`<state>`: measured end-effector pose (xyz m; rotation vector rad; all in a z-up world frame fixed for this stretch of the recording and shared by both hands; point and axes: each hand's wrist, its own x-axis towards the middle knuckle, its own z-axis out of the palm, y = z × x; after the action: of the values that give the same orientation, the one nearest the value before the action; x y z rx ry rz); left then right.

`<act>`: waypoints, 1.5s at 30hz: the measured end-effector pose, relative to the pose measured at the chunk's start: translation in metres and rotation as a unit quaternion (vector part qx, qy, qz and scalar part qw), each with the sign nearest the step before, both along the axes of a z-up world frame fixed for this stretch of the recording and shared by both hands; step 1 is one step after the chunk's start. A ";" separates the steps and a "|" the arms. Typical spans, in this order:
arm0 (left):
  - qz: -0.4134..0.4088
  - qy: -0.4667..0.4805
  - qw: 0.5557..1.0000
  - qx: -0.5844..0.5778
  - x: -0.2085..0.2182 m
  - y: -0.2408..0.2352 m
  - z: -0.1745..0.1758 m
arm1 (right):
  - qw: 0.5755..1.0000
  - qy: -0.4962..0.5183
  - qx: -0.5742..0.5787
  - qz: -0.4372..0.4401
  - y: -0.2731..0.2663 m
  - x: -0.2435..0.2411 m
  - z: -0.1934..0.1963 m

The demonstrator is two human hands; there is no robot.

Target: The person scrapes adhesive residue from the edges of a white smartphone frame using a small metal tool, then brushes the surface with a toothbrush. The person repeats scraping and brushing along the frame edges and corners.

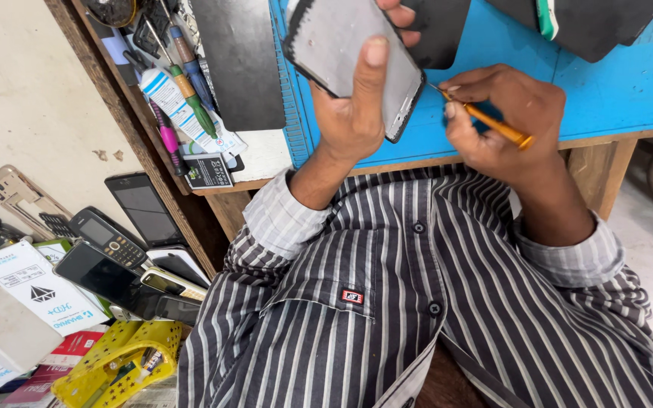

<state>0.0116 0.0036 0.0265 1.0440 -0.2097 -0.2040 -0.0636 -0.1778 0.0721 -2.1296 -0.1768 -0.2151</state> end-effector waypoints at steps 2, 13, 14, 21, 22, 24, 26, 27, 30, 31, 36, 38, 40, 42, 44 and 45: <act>-0.022 -0.019 1.000 0.004 -0.002 0.003 -0.001 | 0.995 0.051 0.080 -0.015 0.000 0.000 0.000; -0.111 -0.058 0.991 -0.055 -0.001 0.006 -0.014 | 0.997 0.066 0.033 -0.005 0.004 0.005 0.003; -0.116 -0.047 0.990 -0.070 -0.002 0.007 -0.013 | 0.998 0.055 0.012 -0.004 0.007 0.005 0.004; -0.121 -0.036 0.986 -0.108 -0.006 0.003 -0.024 | 1.000 0.004 0.000 -0.025 0.019 -0.001 0.000; -0.121 -0.033 0.986 -0.114 -0.007 0.002 -0.026 | 1.000 0.001 -0.001 -0.024 0.019 -0.002 -0.001; -0.110 -0.028 0.986 -0.126 -0.008 0.001 -0.028 | 1.000 -0.008 -0.002 -0.017 0.021 -0.002 0.000; -0.106 -0.022 0.986 -0.130 -0.010 0.003 -0.028 | 1.000 -0.010 -0.009 -0.003 0.028 -0.003 0.003; -0.105 -0.025 0.986 -0.129 -0.010 0.003 -0.029 | 1.000 -0.011 -0.013 0.004 0.030 -0.001 0.004; -0.103 -0.038 0.986 -0.123 -0.012 0.004 -0.032 | 0.999 0.009 0.030 -0.025 0.031 0.004 0.005; -0.104 -0.035 0.987 -0.121 -0.013 0.004 -0.033 | 1.000 0.011 0.010 -0.025 0.030 0.003 0.005; -0.109 -0.006 0.986 -0.127 -0.014 0.007 -0.033 | 0.999 0.017 0.013 0.027 0.032 -0.010 0.001; -0.119 -0.008 0.985 -0.124 -0.012 0.009 -0.036 | 0.998 0.033 0.039 0.023 0.037 -0.024 -0.005; -0.139 0.001 0.982 -0.125 -0.008 0.013 -0.036 | 0.995 0.048 0.081 0.025 0.037 -0.030 -0.013; -0.153 0.026 0.978 -0.137 -0.007 0.018 -0.034 | 0.988 0.062 0.139 0.036 0.036 -0.034 -0.021; -0.151 0.042 0.975 -0.156 -0.006 0.020 -0.030 | 0.968 0.097 0.228 0.023 0.036 -0.034 -0.027; -0.146 0.052 0.973 -0.174 -0.002 0.020 -0.028 | 0.956 0.113 0.272 0.017 0.038 -0.032 -0.029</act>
<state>0.0093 0.0239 -0.0017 0.6486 -0.2931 -0.4697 -0.0956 -0.1401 0.0433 -1.5853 -0.0136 0.0069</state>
